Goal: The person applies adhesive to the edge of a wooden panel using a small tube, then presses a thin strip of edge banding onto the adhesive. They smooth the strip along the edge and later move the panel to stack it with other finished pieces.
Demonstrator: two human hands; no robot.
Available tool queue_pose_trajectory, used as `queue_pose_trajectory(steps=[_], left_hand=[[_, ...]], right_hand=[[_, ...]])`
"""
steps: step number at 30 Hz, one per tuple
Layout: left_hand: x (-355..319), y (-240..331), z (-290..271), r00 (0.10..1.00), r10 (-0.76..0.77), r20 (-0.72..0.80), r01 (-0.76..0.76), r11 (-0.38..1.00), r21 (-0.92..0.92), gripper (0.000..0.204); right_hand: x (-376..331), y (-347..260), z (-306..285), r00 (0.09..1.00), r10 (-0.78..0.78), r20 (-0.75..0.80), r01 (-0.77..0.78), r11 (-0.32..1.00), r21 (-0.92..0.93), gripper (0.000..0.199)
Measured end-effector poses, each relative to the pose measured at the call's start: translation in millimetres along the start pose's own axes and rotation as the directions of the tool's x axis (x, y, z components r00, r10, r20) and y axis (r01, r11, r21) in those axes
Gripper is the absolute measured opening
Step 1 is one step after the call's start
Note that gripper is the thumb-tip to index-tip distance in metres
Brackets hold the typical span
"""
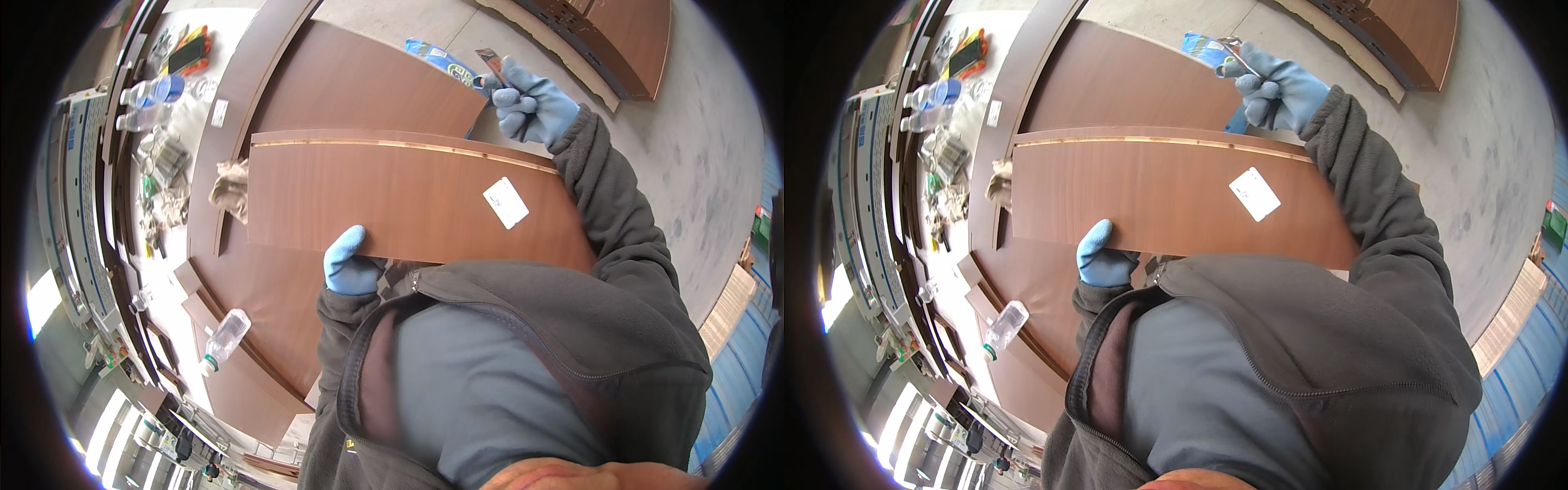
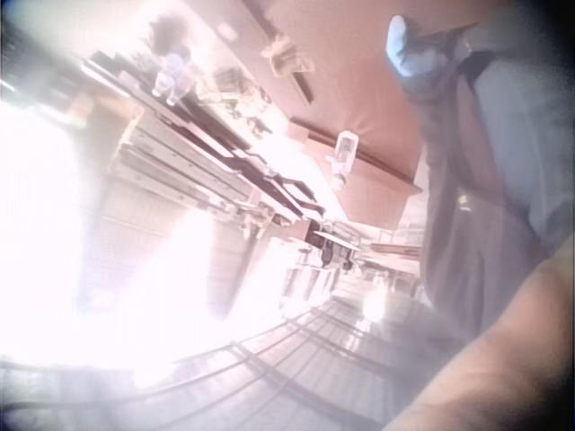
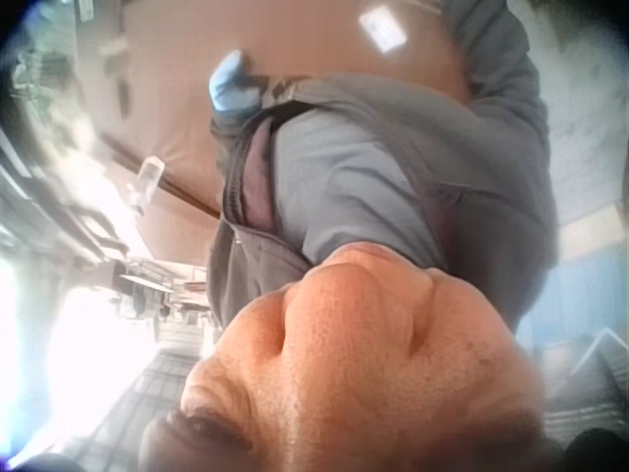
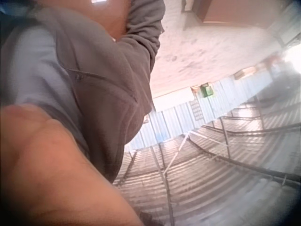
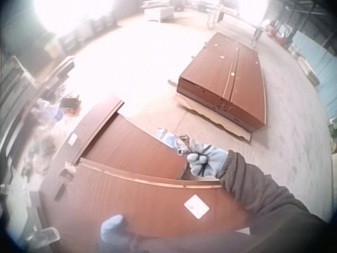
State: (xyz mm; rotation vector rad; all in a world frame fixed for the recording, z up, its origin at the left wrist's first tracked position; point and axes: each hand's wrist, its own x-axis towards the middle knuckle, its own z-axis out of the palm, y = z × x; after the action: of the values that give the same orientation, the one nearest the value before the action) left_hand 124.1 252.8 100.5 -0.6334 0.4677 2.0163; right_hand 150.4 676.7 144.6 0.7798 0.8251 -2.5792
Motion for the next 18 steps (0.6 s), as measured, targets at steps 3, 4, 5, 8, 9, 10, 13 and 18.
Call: queue_pose_trajectory(steps=[3, 4, 5, 8, 9, 10, 13, 18], left_hand=[[43.6, 4.7, 1.7, 1.000, 0.016, -0.024, -0.017, 1.000, -0.021, 0.047], [56.0, 7.0, -1.1, 1.000, 0.015, -0.018, -0.016, 0.999, -0.045, 0.046], [66.8, 9.7, -4.9, 0.999, 0.029, -0.020, -0.030, 0.999, -0.040, 0.044], [95.2, 20.3, -20.2, 0.993, 0.099, -0.059, -0.097, 0.994, 0.040, 0.039], [101.6, 24.2, -24.0, 0.991, 0.121, -0.062, -0.116, 0.990, 0.087, 0.035], [108.1, 29.9, -28.0, 0.986, 0.147, -0.078, -0.138, 0.984, 0.115, 0.035], [118.8, 44.4, -34.7, 0.979, 0.190, -0.077, -0.172, 0.966, 0.195, 0.032], [132.1, 57.8, -36.9, 0.981, 0.159, -0.109, -0.142, 0.979, 0.148, 0.036]], right_hand=[[19.2, -21.9, -21.1, 0.996, -0.045, -0.078, 0.043, 0.999, -0.025, 0.045], [26.2, -29.2, -28.5, 0.996, -0.053, -0.067, 0.046, 0.994, -0.102, 0.042], [33.2, -34.7, -35.8, 0.997, -0.060, -0.054, 0.050, 0.983, -0.175, 0.039], [56.4, -39.1, -61.9, 0.992, -0.126, 0.023, 0.123, 0.885, -0.449, 0.034], [65.0, -37.6, -70.1, 0.986, -0.164, -0.015, 0.129, 0.821, -0.557, 0.035], [73.6, -33.1, -78.4, 0.977, -0.206, -0.048, 0.125, 0.745, -0.655, 0.036], [100.2, -21.1, -99.4, 0.962, -0.272, -0.023, 0.136, 0.549, -0.825, 0.043], [112.7, -4.8, -122.8, 0.961, -0.270, -0.054, 0.027, 0.286, -0.958, 0.047]])
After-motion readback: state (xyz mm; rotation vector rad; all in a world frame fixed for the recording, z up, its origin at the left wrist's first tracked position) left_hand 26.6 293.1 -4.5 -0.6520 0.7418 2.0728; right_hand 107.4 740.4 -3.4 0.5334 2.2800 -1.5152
